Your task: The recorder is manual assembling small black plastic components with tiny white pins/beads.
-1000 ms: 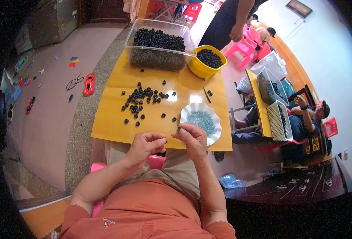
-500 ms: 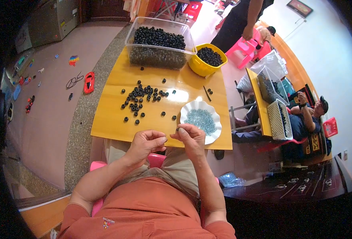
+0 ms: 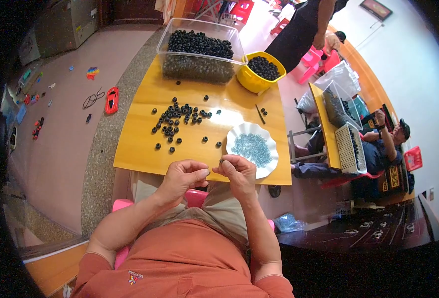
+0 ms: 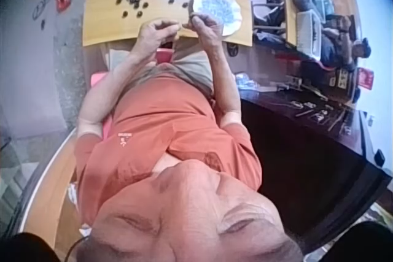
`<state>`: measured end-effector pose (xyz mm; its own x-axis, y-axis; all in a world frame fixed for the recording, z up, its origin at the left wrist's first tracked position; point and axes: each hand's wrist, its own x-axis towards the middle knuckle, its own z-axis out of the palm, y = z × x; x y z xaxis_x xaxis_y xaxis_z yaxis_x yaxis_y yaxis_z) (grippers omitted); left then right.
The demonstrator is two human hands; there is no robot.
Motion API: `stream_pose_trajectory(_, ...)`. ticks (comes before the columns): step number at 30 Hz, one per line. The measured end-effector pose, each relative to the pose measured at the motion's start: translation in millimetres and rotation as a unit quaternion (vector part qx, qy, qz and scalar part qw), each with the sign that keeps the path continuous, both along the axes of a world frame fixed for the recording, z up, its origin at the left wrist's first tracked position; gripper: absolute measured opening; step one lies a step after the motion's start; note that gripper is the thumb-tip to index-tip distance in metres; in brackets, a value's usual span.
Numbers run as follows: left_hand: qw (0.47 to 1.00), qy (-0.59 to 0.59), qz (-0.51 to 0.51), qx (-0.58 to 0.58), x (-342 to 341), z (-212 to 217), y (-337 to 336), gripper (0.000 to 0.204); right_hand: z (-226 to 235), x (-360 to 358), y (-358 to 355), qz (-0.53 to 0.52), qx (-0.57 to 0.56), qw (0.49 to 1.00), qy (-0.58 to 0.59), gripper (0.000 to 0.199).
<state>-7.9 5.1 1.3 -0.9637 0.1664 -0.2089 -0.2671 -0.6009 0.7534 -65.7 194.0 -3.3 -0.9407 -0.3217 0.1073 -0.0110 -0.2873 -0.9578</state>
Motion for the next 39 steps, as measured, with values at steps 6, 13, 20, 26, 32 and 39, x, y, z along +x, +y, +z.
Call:
stream_pose_trajectory(6,1.000,-0.001,0.000,0.004,-0.4,-0.9,-0.3,0.015,-3.3,0.4,-0.2,-0.003,0.003,1.000,-0.005,0.017)
stream_pose_trajectory(13,1.000,-0.001,-0.003,0.006,0.0,-2.6,0.1,0.015,0.5,2.0,-3.2,0.003,-0.006,1.000,-0.015,0.015)
stream_pose_trajectory(20,1.000,0.003,-0.004,0.005,-0.1,-1.8,0.0,0.014,3.5,3.6,-2.8,0.000,0.007,1.000,-0.017,0.013)
stream_pose_trajectory(26,1.000,0.005,0.001,0.011,-0.2,-1.8,1.8,0.014,1.6,3.3,0.9,0.011,0.001,1.000,-0.005,0.010)
stream_pose_trajectory(32,1.000,0.001,-0.001,0.006,0.0,-1.7,1.3,0.014,-2.0,3.2,1.7,0.018,0.004,1.000,0.004,0.013)
stream_pose_trajectory(39,1.000,0.002,-0.007,0.007,0.1,-0.4,0.9,0.014,-5.9,6.6,-1.6,0.001,0.038,0.999,0.022,0.018)
